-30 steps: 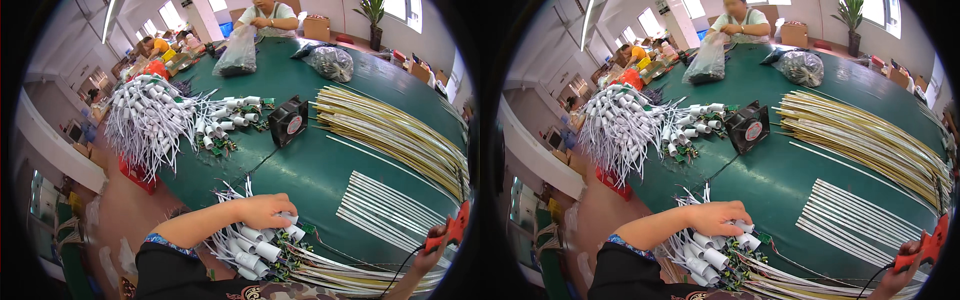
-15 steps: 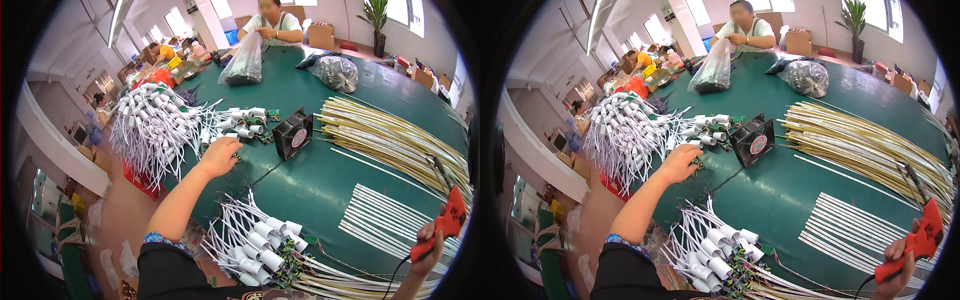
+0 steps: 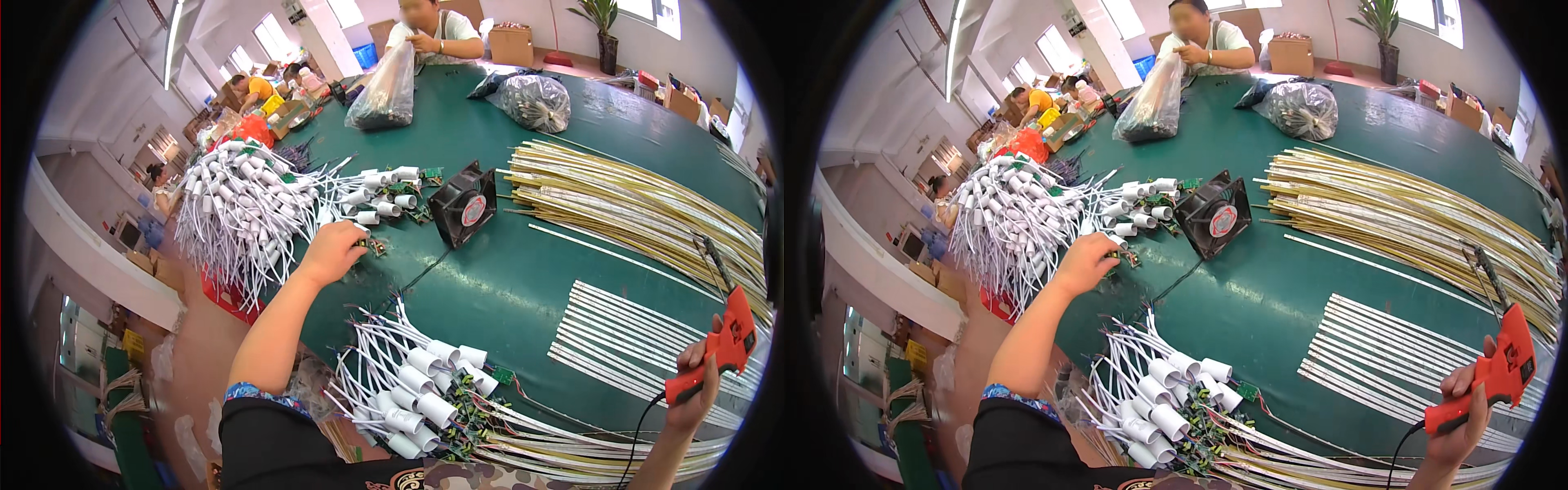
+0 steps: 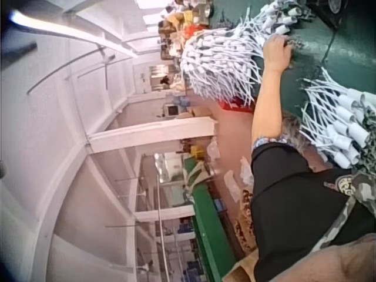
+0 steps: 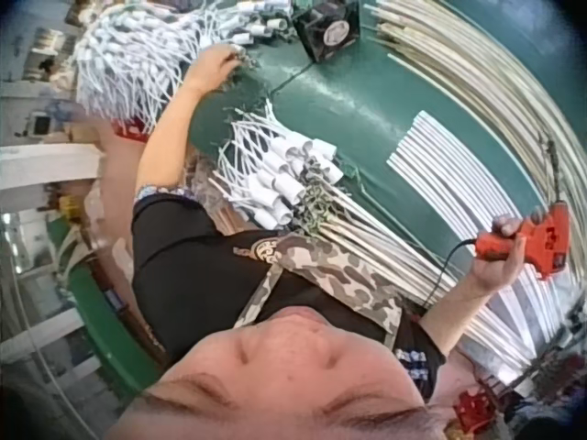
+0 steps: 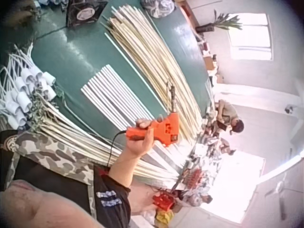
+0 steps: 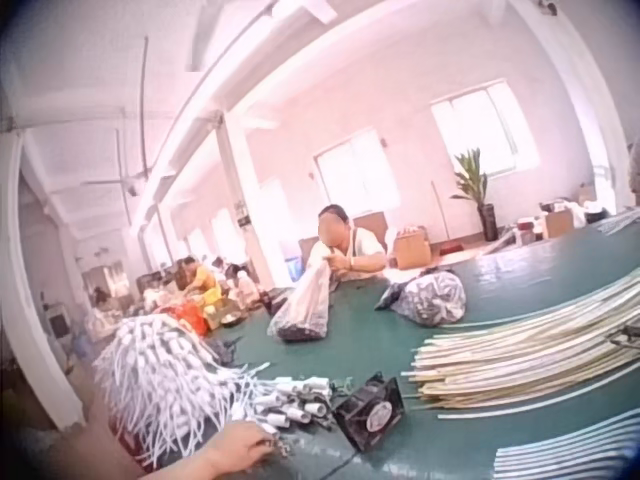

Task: The person arranges LED strips on a workbench by hand and solders wires from circuit board components to each strip using a soldering gun.

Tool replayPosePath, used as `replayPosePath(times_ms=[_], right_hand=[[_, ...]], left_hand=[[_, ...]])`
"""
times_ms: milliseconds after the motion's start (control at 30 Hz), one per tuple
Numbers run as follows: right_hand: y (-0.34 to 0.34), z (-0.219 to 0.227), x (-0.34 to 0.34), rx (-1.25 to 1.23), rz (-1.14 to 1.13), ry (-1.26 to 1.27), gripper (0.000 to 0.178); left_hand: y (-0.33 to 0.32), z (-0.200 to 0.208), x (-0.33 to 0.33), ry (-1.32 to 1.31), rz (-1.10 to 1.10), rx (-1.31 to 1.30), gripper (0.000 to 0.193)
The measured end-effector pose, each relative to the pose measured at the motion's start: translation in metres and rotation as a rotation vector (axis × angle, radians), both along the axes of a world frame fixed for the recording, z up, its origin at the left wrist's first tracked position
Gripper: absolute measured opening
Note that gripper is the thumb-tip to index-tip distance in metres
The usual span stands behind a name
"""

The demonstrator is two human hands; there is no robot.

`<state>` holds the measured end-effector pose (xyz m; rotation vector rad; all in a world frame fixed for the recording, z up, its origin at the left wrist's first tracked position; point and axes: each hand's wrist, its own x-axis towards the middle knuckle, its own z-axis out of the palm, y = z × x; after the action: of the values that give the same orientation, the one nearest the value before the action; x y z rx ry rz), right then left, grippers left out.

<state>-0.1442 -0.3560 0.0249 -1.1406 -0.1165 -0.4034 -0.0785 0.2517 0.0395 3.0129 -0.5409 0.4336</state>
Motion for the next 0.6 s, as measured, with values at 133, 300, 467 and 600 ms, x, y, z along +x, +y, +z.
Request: replayPosePath(times_ms=[133,300,467,600], right_hand=[[-0.002,0.003,-0.002,-0.012,-0.001,0.006,0.062],[0.007,0.013,-0.013,-0.046,0.008,-0.002,0.069],[0.036,0.031,-0.021,-0.161,0.062,0.258,0.061],[0.06,0.032,-0.011,-0.157,0.24,0.391,0.076]], left_hand=[[-0.027,0.039,-0.01,0.229,0.161,-0.935,0.042],[-0.113,0.057,-0.015,0.67,-0.153,-1.294,0.035],[-0.21,0.035,0.0,1.055,-0.32,-1.483,0.034],[-0.275,0.03,0.003,1.339,-0.37,-1.451,0.035]])
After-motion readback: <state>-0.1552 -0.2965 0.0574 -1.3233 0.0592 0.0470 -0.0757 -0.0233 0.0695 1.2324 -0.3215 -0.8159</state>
